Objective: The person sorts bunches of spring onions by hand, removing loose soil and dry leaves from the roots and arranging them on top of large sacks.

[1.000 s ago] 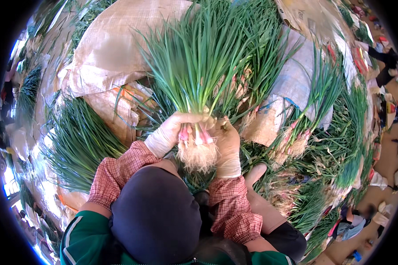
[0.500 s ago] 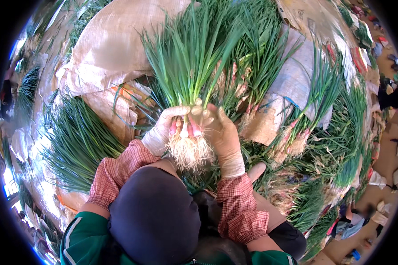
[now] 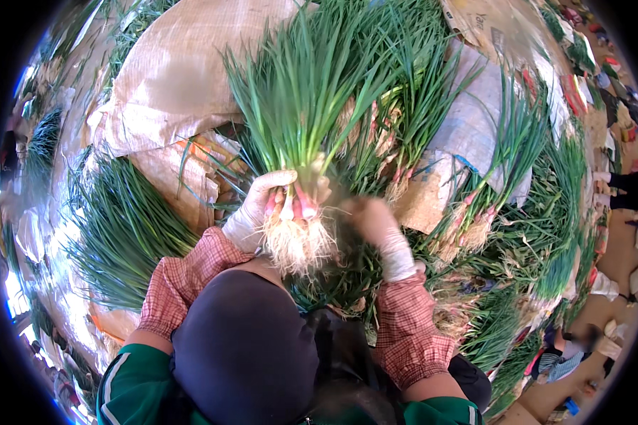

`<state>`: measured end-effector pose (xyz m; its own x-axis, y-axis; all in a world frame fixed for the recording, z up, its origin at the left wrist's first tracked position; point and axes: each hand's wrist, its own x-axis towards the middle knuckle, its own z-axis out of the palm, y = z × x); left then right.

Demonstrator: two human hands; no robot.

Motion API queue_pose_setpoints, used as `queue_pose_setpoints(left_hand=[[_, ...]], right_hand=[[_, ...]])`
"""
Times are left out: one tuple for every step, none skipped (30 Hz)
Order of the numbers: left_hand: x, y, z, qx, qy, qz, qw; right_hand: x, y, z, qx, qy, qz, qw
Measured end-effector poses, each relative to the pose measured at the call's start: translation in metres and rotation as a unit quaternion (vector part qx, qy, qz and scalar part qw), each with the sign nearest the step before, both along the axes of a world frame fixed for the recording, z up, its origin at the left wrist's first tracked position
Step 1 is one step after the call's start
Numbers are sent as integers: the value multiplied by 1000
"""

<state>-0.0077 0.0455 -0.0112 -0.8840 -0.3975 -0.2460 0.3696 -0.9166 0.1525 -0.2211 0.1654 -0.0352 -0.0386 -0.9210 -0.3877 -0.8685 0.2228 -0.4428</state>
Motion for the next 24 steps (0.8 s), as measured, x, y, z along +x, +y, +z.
queue_pose_setpoints(left_hand=[[-3, -4, -3, -28, -11, -43, 999], [-1, -5, -3, -34, -12, -48, 998], [-3, -5, -4, -40, -10, -56, 998], [-3, -5, -5, -44, -7, -61, 997], [-15, 0, 9, -32, 10, -57, 998], [-11, 0, 12, -24, 11, -34, 999], [-9, 1, 15, -13, 30, -27, 999], [1, -1, 13, -22, 7, -13, 1000], [4, -1, 10, -25, -9, -5, 1000], [6, -1, 19, -30, -73, -26, 997], [-9, 5, 30, -61, -44, 0, 997], [-4, -4, 27, -121, -120, -79, 982], [-7, 0, 26, -133, -142, -90, 977], [-10, 3, 24, -138, -155, -84, 975], [-10, 6, 22, -134, -158, -73, 975], [-10, 8, 22, -128, -159, -59, 977], [-14, 10, 26, -116, -136, -42, 983], [-14, 10, 26, -128, -151, -48, 979], [-14, 10, 24, -140, -165, -56, 975], [-12, 9, 22, -151, -181, -64, 970], [-13, 9, 24, -160, -174, -81, 968], [-13, 9, 26, -169, -167, -99, 966], [-10, 8, 28, -179, -165, -113, 963], [-7, 5, 25, -191, -174, -114, 959]], right_hand=[[-25, -1, 1, -94, 102, 60, 988], [-30, -15, 14, -68, -50, -244, 966], [-35, -27, 30, -33, -193, -521, 831], [-45, -30, 18, 6, -76, -439, 895], [-66, -24, 8, 43, 56, -355, 932], [-68, -29, 6, 81, 176, -254, 948], [-71, -25, 7, 31, 82, -287, 954], [-56, -23, 15, -12, -27, -304, 952], [-46, -14, 28, -50, -127, -325, 936], [-33, -7, 45, -28, -215, -360, 907], [-20, -1, 59, -12, -295, -394, 870], [0, 3, 63, -57, -328, -354, 874], [21, 6, 63, -100, -358, -313, 874], [39, 11, 50, -160, -306, -287, 893], [51, 11, 44, -217, -255, -259, 906], [48, 14, 44, -158, -308, -305, 887], [38, 13, 47, -30, -361, -392, 846], [37, 8, 46, -27, -403, -404, 821], [38, 1, 45, -24, -443, -415, 794], [43, -6, 41, -45, -453, -371, 810], [44, -17, 38, -65, -499, -400, 766], [46, -27, 31, -78, -576, -458, 673], [51, -35, 24, -87, -660, -507, 547], [52, -41, 20, -96, -721, -545, 418]])
